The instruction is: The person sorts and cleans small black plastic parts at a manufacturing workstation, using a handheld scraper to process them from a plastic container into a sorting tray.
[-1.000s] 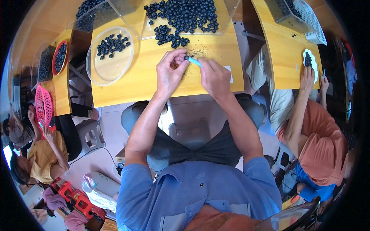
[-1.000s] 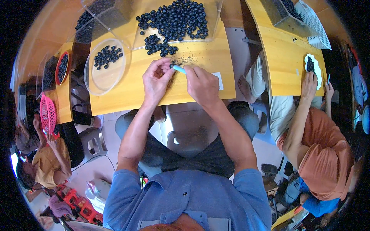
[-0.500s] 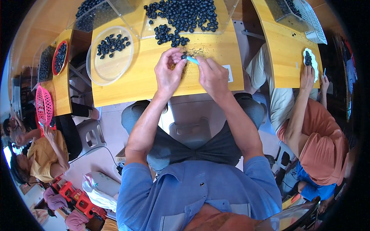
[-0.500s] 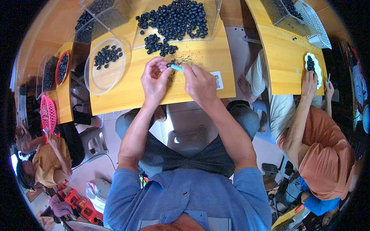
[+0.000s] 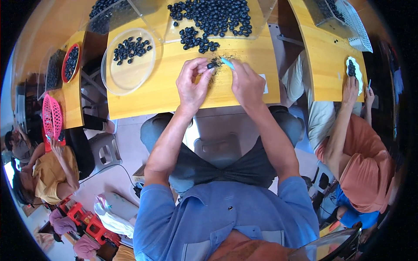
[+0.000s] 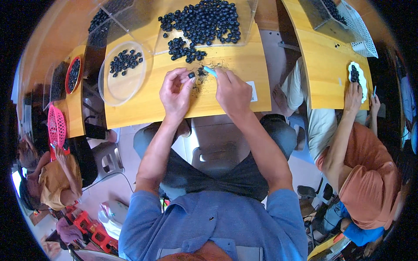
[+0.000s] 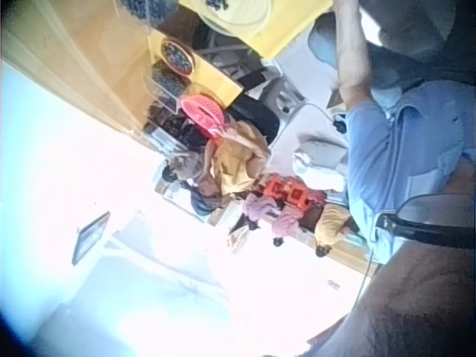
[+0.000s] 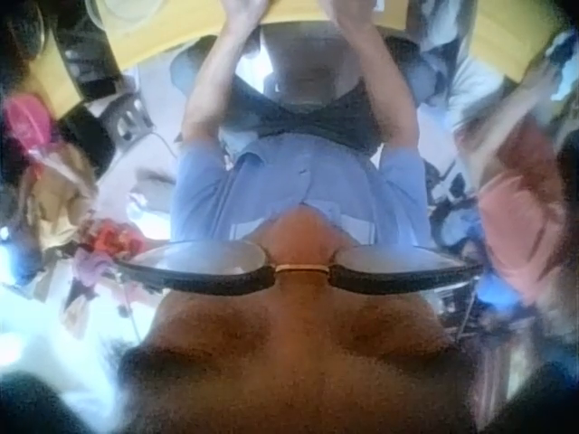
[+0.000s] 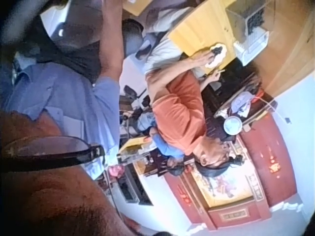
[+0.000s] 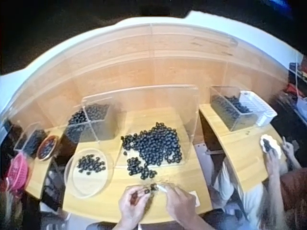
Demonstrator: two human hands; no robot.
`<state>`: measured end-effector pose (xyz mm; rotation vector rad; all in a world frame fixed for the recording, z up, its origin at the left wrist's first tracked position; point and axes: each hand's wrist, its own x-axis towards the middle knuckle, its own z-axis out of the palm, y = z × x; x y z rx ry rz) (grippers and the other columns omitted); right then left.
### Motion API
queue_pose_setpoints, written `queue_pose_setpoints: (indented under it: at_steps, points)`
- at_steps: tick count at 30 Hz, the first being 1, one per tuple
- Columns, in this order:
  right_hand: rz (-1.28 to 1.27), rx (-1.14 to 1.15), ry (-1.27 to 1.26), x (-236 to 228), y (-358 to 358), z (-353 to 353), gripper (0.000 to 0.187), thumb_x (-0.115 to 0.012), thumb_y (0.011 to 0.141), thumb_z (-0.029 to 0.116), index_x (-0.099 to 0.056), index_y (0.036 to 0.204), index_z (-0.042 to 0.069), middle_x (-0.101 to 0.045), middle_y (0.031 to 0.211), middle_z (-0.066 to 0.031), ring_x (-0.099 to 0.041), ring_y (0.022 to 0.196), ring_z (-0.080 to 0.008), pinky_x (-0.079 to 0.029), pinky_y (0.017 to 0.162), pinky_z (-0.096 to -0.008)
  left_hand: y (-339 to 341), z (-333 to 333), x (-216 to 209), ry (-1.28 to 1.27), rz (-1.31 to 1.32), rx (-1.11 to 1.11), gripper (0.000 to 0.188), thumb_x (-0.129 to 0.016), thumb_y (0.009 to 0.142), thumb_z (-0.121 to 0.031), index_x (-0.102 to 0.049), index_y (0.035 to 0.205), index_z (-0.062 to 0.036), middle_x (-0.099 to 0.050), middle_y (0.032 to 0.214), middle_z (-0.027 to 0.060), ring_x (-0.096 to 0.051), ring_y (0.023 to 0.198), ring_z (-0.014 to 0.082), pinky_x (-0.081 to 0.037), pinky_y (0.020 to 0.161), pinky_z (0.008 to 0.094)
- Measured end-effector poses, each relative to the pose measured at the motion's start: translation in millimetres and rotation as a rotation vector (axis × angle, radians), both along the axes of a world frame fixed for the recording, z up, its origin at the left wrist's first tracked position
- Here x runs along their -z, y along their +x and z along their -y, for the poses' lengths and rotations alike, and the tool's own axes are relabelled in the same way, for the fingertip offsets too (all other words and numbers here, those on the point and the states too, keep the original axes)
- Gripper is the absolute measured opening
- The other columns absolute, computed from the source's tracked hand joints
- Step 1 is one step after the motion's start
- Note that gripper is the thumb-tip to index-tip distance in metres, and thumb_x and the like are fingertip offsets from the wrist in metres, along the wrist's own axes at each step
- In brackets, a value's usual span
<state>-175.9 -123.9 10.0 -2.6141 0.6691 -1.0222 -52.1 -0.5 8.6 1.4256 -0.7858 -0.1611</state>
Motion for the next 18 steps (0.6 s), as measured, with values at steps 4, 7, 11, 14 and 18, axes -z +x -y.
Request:
queue_pose_setpoints:
  at_steps: [4,7,11,14,18]
  points:
    - [-0.041,-0.01,0.029,1,0,0,0.026,-0.074,0.089,0.011,-0.072,0.115,0.01,-0.069,0.086,-0.0058,-0.071,0.072,-0.0256,-0.056,0.059,-0.0393,3,-2,-9,0.047,0.094,-0.024,0.03,-0.078,0.089,0.006,-0.071,0.118,0.001,-0.068,0.111,0.0107,-0.069,0.09,0.0136,-0.058,0.081,0.0258]
    - [-0.005,-0.033,0.04,0,1,0,0.026,-0.074,0.088,0.009,-0.072,0.114,0.01,-0.068,0.086,-0.0064,-0.07,0.072,-0.0269,-0.055,0.059,-0.0401,5,-3,-12,0.091,0.181,-0.021,0.026,-0.078,0.088,0.006,-0.074,0.112,0.0001,-0.068,0.109,0.0115,-0.068,0.088,0.0151,-0.058,0.077,0.0273]
    - [-0.022,-0.036,0.125,-5,0,-1,0.023,-0.073,0.092,0.006,-0.072,0.115,0.006,-0.073,0.092,-0.0099,-0.072,0.077,-0.0303,-0.055,0.064,-0.0403,11,-5,-16,0.091,0.288,-0.061,0.023,-0.078,0.087,0.006,-0.076,0.108,-0.0009,-0.068,0.106,0.0111,-0.067,0.089,0.0186,-0.056,0.076,0.0293]
    - [-0.002,-0.036,0.162,-2,-1,1,0.022,-0.072,0.092,0.004,-0.073,0.114,0.006,-0.074,0.095,-0.0105,-0.072,0.078,-0.0303,-0.056,0.065,-0.0398,31,-11,-17,0.07,0.366,-0.156,0.021,-0.078,0.088,0.005,-0.075,0.107,-0.0015,-0.068,0.105,0.0106,-0.067,0.091,0.02,-0.056,0.078,0.0297]
    - [-0.012,-0.036,0.188,-2,-2,1,0.022,-0.072,0.092,0.004,-0.073,0.114,0.006,-0.074,0.096,-0.0105,-0.072,0.078,-0.03,-0.056,0.065,-0.0394,76,-33,-25,0.077,0.369,-0.462,0.015,-0.076,0.092,0.002,-0.074,0.106,-0.0012,-0.068,0.106,0.0103,-0.066,0.091,0.02,-0.056,0.078,0.0294]
